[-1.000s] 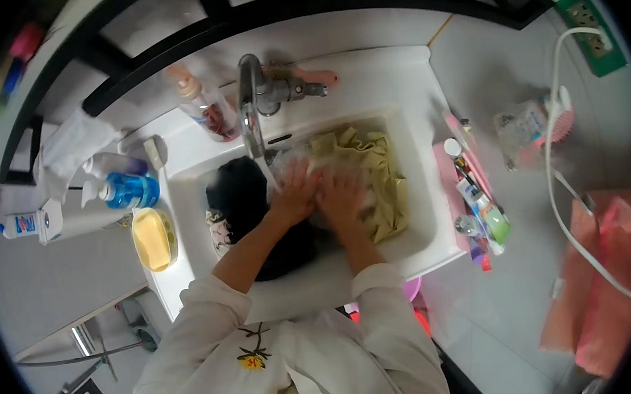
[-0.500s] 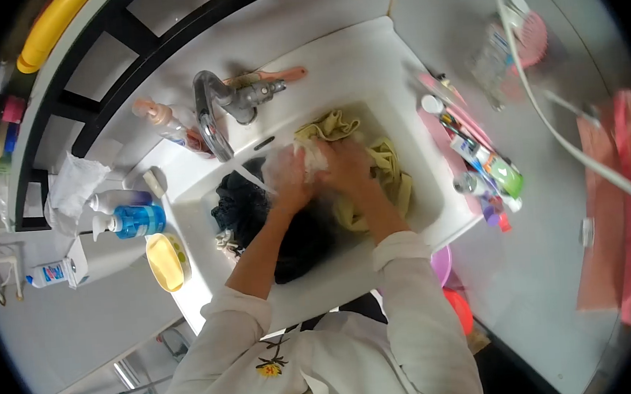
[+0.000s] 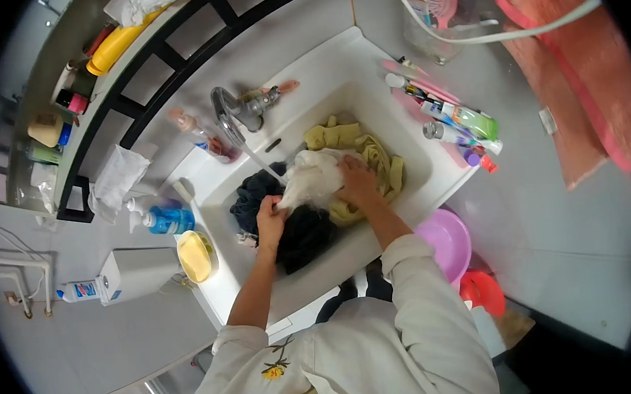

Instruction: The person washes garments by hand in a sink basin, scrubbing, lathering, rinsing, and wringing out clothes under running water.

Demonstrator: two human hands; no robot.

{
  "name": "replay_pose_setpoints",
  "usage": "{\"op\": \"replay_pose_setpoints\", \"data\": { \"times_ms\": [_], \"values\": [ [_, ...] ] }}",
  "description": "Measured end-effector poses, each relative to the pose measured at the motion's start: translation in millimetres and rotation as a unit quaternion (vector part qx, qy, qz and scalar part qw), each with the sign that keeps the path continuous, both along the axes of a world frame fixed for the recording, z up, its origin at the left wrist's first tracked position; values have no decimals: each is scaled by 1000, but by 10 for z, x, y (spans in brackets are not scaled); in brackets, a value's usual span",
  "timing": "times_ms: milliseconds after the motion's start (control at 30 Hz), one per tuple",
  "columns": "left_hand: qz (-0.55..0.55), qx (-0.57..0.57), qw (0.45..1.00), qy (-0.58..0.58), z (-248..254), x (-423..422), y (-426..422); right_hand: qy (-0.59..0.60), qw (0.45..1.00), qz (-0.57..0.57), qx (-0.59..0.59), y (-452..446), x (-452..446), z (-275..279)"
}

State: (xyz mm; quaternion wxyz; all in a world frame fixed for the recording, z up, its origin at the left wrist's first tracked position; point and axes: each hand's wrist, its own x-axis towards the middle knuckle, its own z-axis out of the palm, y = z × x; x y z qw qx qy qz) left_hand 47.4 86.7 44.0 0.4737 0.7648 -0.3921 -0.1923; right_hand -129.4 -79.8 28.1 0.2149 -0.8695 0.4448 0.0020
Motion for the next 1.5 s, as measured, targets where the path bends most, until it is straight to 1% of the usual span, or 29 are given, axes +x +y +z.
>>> {"op": "replay_pose_setpoints", "data": {
  "times_ms": [33,100,167,200,267,300,400,467,500,567,600,700,800,833,867,900,933,967,1067,1100,1133,1167,1200,1233,1300,1367,1433,1467,1500],
  "values": [
    [-17,-14,999,34,93,4,85,-4,1000,4,-3,41,-12,-4],
    [-66,-17,995,-71,235,-7,238,-13,1000,13,-10,86,-6,3],
    [-112,-11,981,-158,525,-131,423,-11,1000,14,6,143,-9,122],
    [-141,3,973,-183,616,-197,527,-8,1000,18,15,172,-4,156],
    [-195,32,953,-231,711,-318,721,5,999,30,-21,171,33,77],
    [-200,40,953,-225,686,-370,808,12,999,36,-37,182,54,87],
    [-206,49,951,-225,626,-479,911,-7,999,41,2,186,59,139],
    [-205,53,955,-209,636,-495,881,-8,999,43,-10,154,65,-3],
    [-204,53,956,-202,646,-490,851,-10,999,43,-17,153,80,26],
    [-178,76,962,-191,582,-443,778,-60,998,-5,32,166,78,87],
    [-165,87,965,-184,541,-421,738,-84,994,-29,57,183,72,190],
    [-135,92,978,-126,494,-300,616,-263,952,-104,114,130,28,548],
    [-67,86,989,-98,707,-225,419,-430,893,-48,123,20,141,1206],
    [-46,81,992,-83,778,-172,341,-448,888,-33,100,54,180,1555],
    [-42,41,994,-95,792,-89,265,-466,881,-18,77,105,223,1920],
    [-38,2,993,-108,804,-10,185,-467,880,-7,86,145,275,2212],
    [-40,-39,996,-70,834,34,98,-468,878,3,96,186,324,2445],
    [-32,-79,996,-31,929,30,9,-485,871,30,69,233,360,2625],
    [-27,-105,985,134,1118,39,-138,-526,846,89,-1,309,446,2896],
    [-19,-97,990,103,1113,48,-177,-536,839,96,-15,327,464,2922],
    [-10,-88,993,73,1091,71,-204,-545,832,103,-27,337,466,2927],
    [-1,-79,996,42,1054,99,-221,-515,853,83,-30,326,446,2861],
    [21,-107,994,14,949,149,-243,-484,872,63,-32,293,415,2713],
    [48,-87,995,23,803,225,-238,-453,890,43,-33,246,384,2522],
    [102,-43,993,42,380,403,-143,-363,930,-11,-54,92,278,1830],
    [62,-10,996,-60,129,448,-75,-153,988,-32,11,-10,154,1019],
    [-19,-20,965,-261,348,248,-129,-145,986,-25,-84,130,31,703],
    [-76,7,946,-316,223,287,-218,-140,981,-21,-131,166,12,572],
    [-112,56,935,-333,285,170,-300,-132,979,-34,-153,152,66,413]
  ]
}}
